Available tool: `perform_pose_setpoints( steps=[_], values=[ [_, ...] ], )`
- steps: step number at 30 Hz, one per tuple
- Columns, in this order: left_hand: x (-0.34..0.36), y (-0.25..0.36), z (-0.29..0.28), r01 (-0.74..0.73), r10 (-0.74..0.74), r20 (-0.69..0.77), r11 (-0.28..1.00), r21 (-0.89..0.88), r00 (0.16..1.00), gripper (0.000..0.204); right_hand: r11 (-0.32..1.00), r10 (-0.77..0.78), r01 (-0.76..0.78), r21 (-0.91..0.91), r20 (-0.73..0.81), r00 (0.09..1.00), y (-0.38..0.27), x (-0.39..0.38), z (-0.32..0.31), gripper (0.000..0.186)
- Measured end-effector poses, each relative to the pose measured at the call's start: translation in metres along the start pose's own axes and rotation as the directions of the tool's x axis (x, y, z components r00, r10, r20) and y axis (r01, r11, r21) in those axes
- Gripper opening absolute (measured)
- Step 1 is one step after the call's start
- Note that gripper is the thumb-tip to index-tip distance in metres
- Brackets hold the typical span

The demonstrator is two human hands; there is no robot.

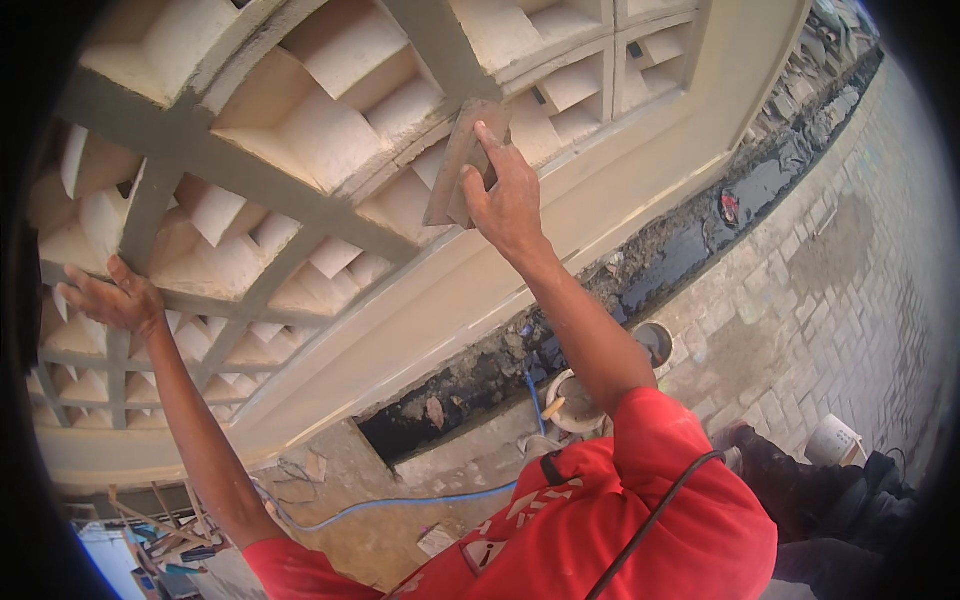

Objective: The person scoops plaster from a bucket using a trowel and applies it to the recessed grid of a decorative wall panel. They smooth the plaster into the crevices and along the edges of the panel's geometric pattern.

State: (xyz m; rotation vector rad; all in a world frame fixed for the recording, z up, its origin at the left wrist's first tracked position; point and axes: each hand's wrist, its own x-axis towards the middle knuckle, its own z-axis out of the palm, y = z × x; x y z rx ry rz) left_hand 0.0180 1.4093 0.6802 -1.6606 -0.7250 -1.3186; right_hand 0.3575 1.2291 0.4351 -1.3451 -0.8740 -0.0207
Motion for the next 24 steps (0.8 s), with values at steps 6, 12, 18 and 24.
perform_pose_setpoints(
  steps=[6, 12, 18, 24],
  values=[
    [0.002, -0.004, -0.003, -0.022, 0.023, -0.009, 1.0, 0.017, 1.0, 0.077, 0.999, 0.006, -0.003, -0.035, 0.086, 0.996, 0.007, -0.029, -0.009, 0.049],
    [0.0, 0.0, 0.002, -0.018, 0.019, -0.016, 1.0, 0.02, 1.0, 0.077, 0.998, 0.057, -0.057, 0.005, -0.076, 0.995, -0.005, 0.004, 0.008, 0.048],
    [0.001, -0.004, -0.001, -0.024, 0.024, -0.017, 0.999, 0.026, 1.0, 0.077, 0.985, 0.158, -0.161, 0.061, 0.062, 0.986, -0.01, -0.031, 0.001, 0.052],
    [0.003, -0.002, 0.002, -0.043, 0.044, -0.023, 0.999, 0.01, 0.999, 0.077, 0.974, 0.211, -0.198, 0.107, -0.118, 0.97, -0.016, 0.002, 0.018, 0.054]
  ],
)
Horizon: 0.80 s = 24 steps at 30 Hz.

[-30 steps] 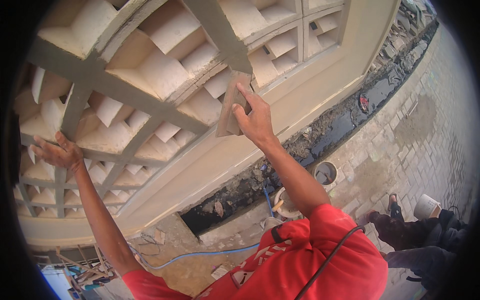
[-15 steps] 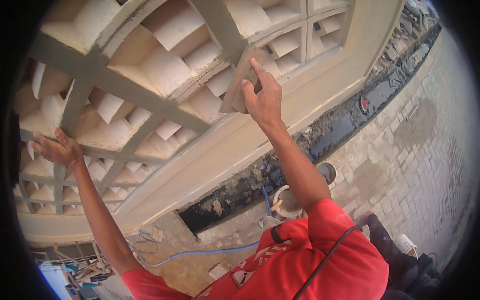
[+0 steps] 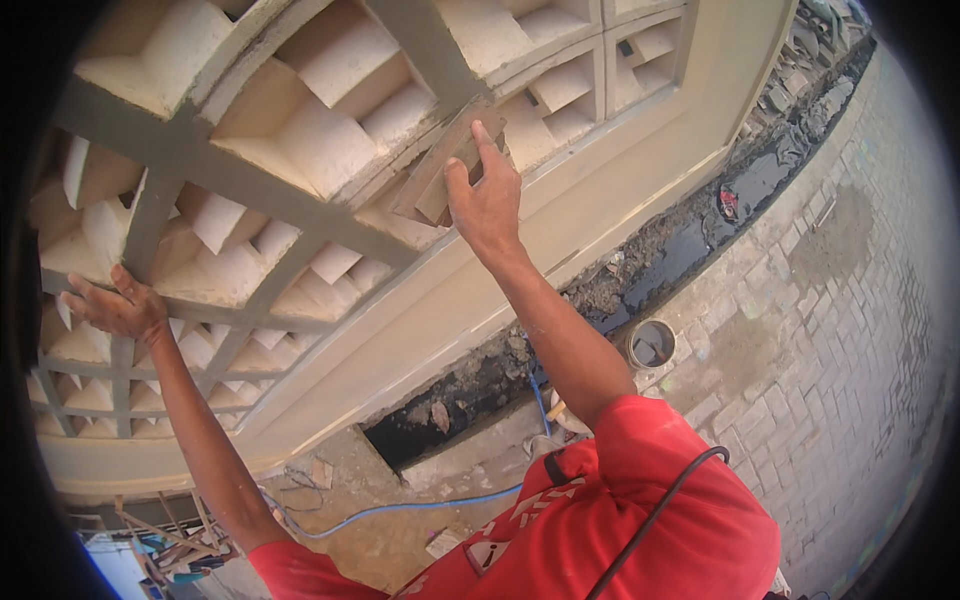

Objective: The person scoops plaster from a bucket using a trowel and applies it to the recessed grid of a decorative wall panel. They smooth the plaster into the crevices and along the edges of the panel's geometric pattern.

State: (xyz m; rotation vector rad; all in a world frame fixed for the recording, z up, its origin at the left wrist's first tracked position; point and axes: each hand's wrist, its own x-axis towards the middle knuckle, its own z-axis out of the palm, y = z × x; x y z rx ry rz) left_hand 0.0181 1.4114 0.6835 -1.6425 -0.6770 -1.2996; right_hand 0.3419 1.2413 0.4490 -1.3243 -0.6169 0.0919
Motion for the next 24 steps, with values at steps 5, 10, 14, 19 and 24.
perform_pose_setpoints(
  steps=[5, 10, 14, 19, 24],
  values=[
    [-0.002, -0.003, -0.002, 0.012, -0.012, 0.011, 1.0, 0.01, 1.0, 0.078, 0.999, 0.039, -0.034, -0.028, 0.199, 0.979, -0.004, -0.037, -0.001, 0.055],
    [-0.003, 0.0, -0.003, 0.019, -0.019, 0.01, 1.0, 0.006, 1.0, 0.078, 0.985, 0.143, -0.152, 0.082, 0.104, 0.984, -0.03, 0.006, -0.016, 0.055],
    [-0.003, -0.002, -0.001, 0.005, -0.005, 0.007, 1.0, 0.017, 1.0, 0.077, 0.998, 0.062, -0.062, -0.007, 0.212, 0.975, -0.018, -0.019, -0.002, 0.055],
    [-0.004, -0.005, -0.002, 0.0, 0.001, -0.006, 1.0, 0.018, 1.0, 0.075, 0.975, 0.159, -0.189, 0.117, 0.227, 0.961, 0.02, -0.064, -0.032, 0.053],
    [-0.003, -0.003, 0.001, -0.008, 0.008, -0.009, 1.0, 0.005, 1.0, 0.074, 0.931, 0.247, -0.279, 0.236, 0.158, 0.956, 0.055, -0.061, -0.036, 0.052]
  ],
)
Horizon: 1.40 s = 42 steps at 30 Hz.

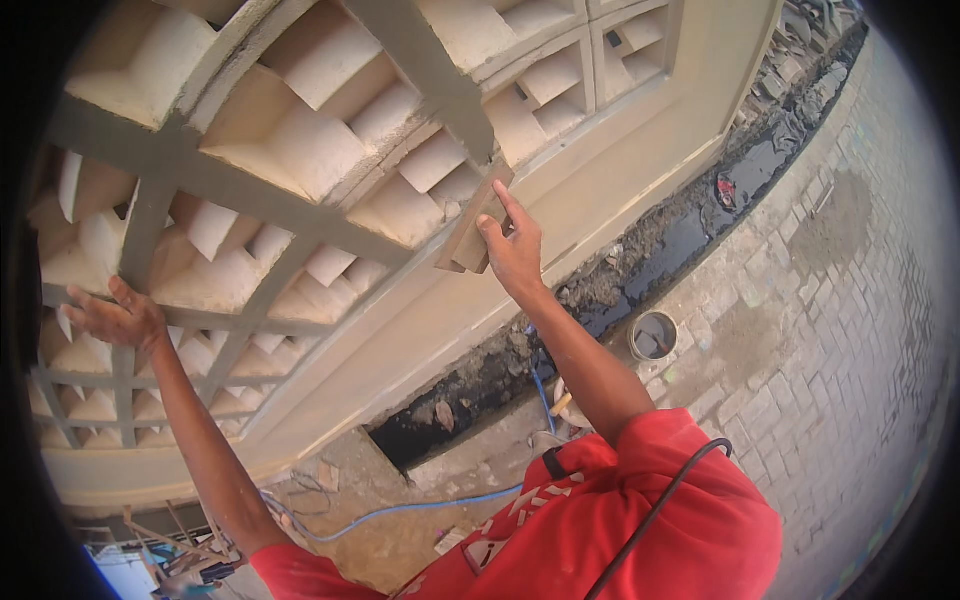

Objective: The person scoops plaster from a bucket using a trowel and applies it to the recessed grid of a decorative wall panel. They smooth the plaster into the crevices and along the edges of the panel's geometric pattern.

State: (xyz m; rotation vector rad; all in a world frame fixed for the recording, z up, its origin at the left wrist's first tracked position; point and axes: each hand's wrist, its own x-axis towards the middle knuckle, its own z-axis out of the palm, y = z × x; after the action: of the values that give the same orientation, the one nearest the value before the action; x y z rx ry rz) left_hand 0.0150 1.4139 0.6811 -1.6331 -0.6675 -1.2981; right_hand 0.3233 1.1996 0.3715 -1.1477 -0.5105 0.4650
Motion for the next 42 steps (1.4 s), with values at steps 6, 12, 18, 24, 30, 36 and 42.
perform_pose_setpoints(
  steps=[6, 12, 18, 24, 30, 36, 42],
  values=[
    [0.0, -0.003, -0.001, -0.034, 0.034, -0.01, 0.999, 0.018, 0.999, 0.072, 0.999, -0.054, 0.054, -0.003, -0.096, 0.994, 0.007, 0.03, 0.021, 0.054],
    [-0.001, 0.001, -0.004, -0.041, 0.041, -0.001, 0.999, 0.023, 0.999, 0.072, 0.992, -0.031, 0.031, -0.121, 0.005, 1.0, 0.014, -0.001, 0.045, 0.056],
    [-0.001, -0.003, -0.002, -0.032, 0.032, 0.003, 0.999, 0.021, 0.999, 0.072, 0.995, 0.044, -0.036, 0.094, -0.089, 0.995, -0.018, 0.025, 0.028, 0.055],
    [0.003, 0.003, -0.002, -0.034, 0.034, 0.01, 0.999, 0.007, 0.999, 0.073, 0.97, -0.083, 0.097, -0.223, 0.074, 0.994, 0.013, -0.002, 0.04, 0.053],
    [0.0, 0.0, -0.003, -0.025, 0.025, 0.026, 1.0, 0.006, 0.999, 0.074, 0.989, -0.139, 0.135, -0.059, -0.081, 0.987, -0.022, 0.032, 0.032, 0.053],
    [0.003, 0.004, -0.002, -0.034, 0.034, 0.027, 0.999, 0.003, 0.999, 0.073, 0.965, -0.139, 0.178, -0.191, 0.199, 0.97, 0.001, -0.004, 0.015, 0.051],
    [-0.001, 0.002, -0.006, -0.02, 0.02, 0.04, 1.0, -0.002, 0.999, 0.075, 0.811, 0.215, -0.323, 0.487, 0.266, 0.94, -0.044, 0.044, -0.083, 0.045]
  ],
)
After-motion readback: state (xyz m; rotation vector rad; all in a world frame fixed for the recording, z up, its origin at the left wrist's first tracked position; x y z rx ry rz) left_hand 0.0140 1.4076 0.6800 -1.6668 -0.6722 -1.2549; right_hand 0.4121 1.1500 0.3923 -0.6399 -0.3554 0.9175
